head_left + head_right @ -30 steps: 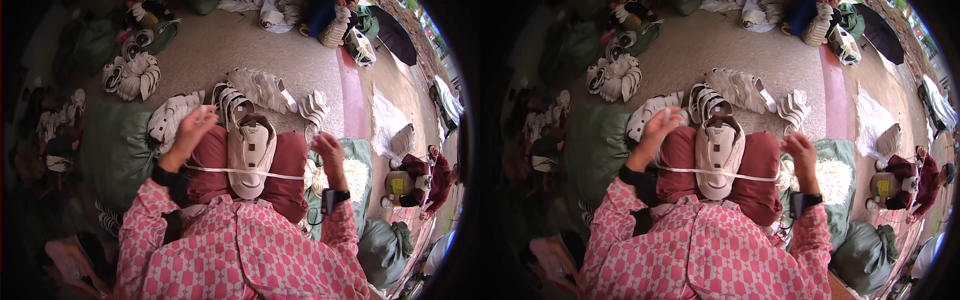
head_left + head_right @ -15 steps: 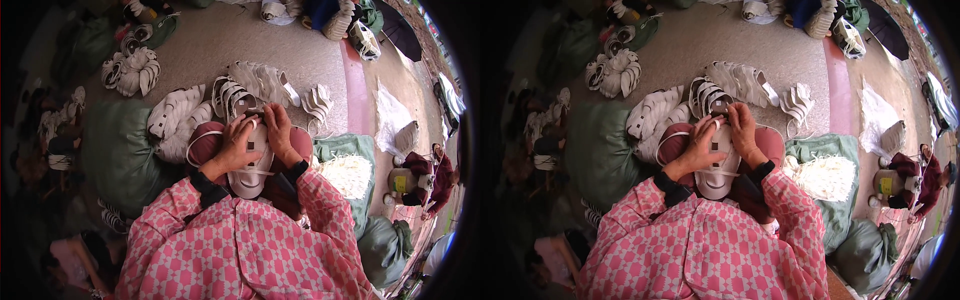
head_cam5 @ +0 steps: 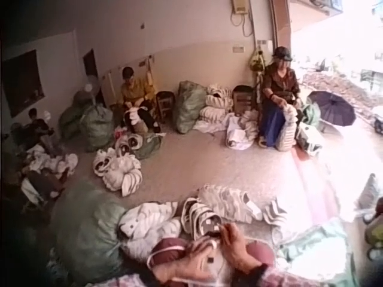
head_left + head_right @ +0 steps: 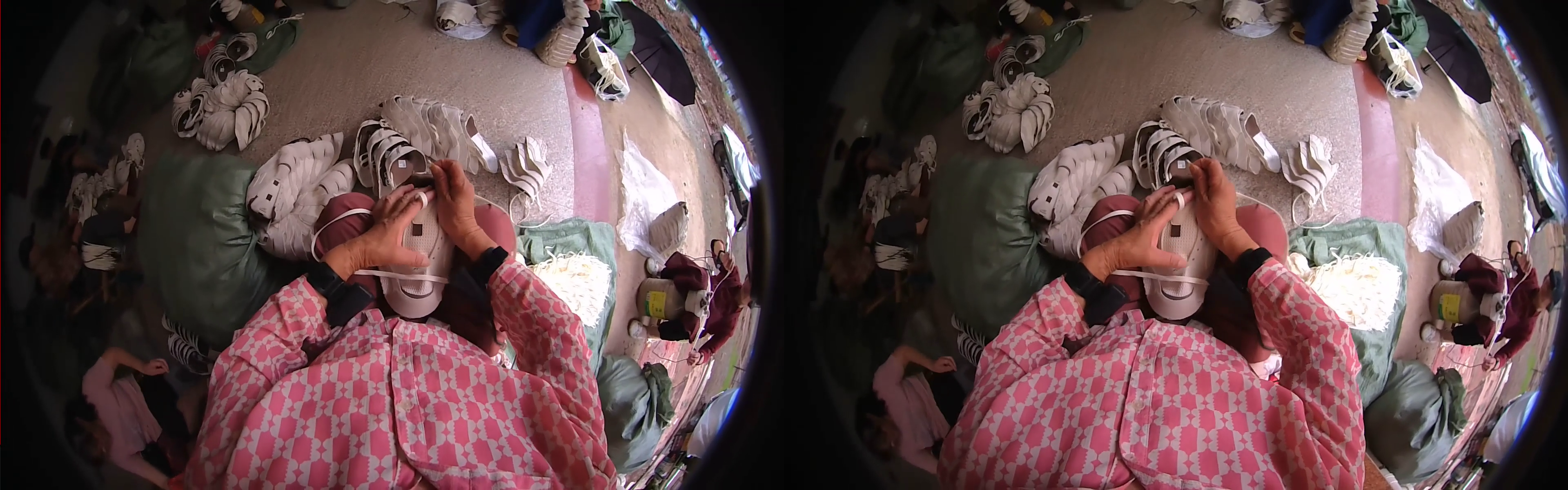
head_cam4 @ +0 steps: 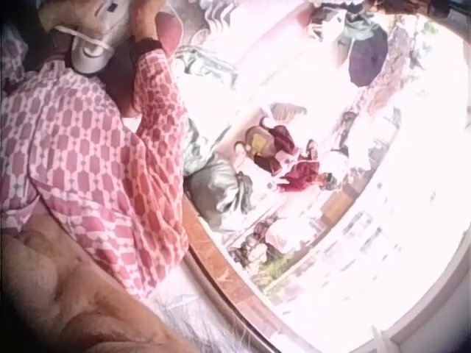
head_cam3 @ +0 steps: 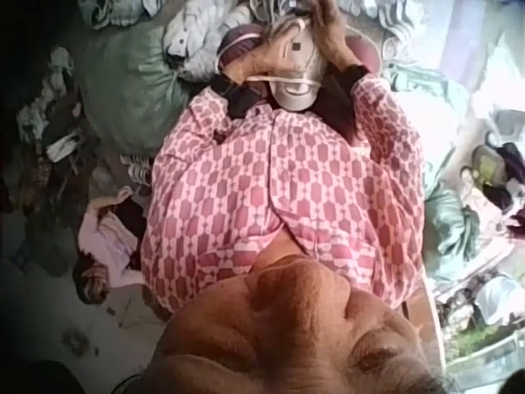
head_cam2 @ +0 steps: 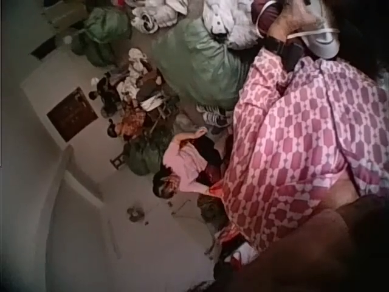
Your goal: The worker is lacing and assembling parts of footwear in a manufacturing setting.
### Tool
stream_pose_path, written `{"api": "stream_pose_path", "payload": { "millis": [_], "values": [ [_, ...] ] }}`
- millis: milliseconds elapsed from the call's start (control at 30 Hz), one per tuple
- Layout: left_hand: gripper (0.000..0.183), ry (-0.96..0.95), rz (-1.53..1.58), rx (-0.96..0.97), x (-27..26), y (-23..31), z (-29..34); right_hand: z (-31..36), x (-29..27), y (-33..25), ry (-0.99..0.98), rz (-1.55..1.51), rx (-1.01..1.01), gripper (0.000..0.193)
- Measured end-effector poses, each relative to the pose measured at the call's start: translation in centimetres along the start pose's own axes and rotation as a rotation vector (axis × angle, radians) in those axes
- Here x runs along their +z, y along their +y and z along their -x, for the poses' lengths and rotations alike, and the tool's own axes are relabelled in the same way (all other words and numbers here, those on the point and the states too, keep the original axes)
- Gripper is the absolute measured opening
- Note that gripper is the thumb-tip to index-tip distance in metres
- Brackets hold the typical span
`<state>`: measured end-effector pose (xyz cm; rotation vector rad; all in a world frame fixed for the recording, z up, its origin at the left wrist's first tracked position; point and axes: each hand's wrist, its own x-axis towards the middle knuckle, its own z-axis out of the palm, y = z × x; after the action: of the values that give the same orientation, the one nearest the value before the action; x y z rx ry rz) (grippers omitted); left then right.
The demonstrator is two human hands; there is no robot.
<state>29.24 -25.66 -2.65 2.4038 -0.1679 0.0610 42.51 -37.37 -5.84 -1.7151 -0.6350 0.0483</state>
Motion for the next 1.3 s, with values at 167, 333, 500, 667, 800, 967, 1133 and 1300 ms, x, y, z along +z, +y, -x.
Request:
{"api": "stream_pose_path", "payload": {
  "millis": [167,333,500,667,800,967,1133,1300],
  "values": [
    [0.109,0.095,-0.126,0.007,-0.1,1.7,0.2,0.5,-2.2,-0.5,-0.023,-0.26,0.18,0.017],
    [0.044,0.319,0.71,-0.201,-1.2,1.6,3.6,5.4,-8.1,-3.4,-0.053,-0.364,0.231,0.008],
    [0.008,0.273,0.503,-0.162,-0.2,2.1,6.1,11.2,-8.2,-4.7,-0.391,-0.084,0.042,0.014],
    [0.013,0.204,0.445,-0.184,0.7,2.9,5.7,11.9,-6.6,-4.3,-0.345,0.001,0.029,0.009],
    [0.019,0.195,0.451,-0.158,0.8,3.1,5.8,11.6,-6.5,-4.3,-0.345,0.049,-0.03,0.013],
    [0.022,0.191,0.489,-0.107,1.1,2.8,5.5,11.0,-6.9,-4.6,-0.424,0.142,-0.129,0.016],
    [0.019,0.188,0.478,-0.096,1.0,2.9,5.6,10.5,-7.2,-5.2,-0.497,0.346,-0.352,0.023],
    [0.016,0.184,0.454,-0.103,1.2,2.7,5.4,10.0,-6.8,-6.0,-0.571,0.495,-0.458,0.026]
  ]
}}
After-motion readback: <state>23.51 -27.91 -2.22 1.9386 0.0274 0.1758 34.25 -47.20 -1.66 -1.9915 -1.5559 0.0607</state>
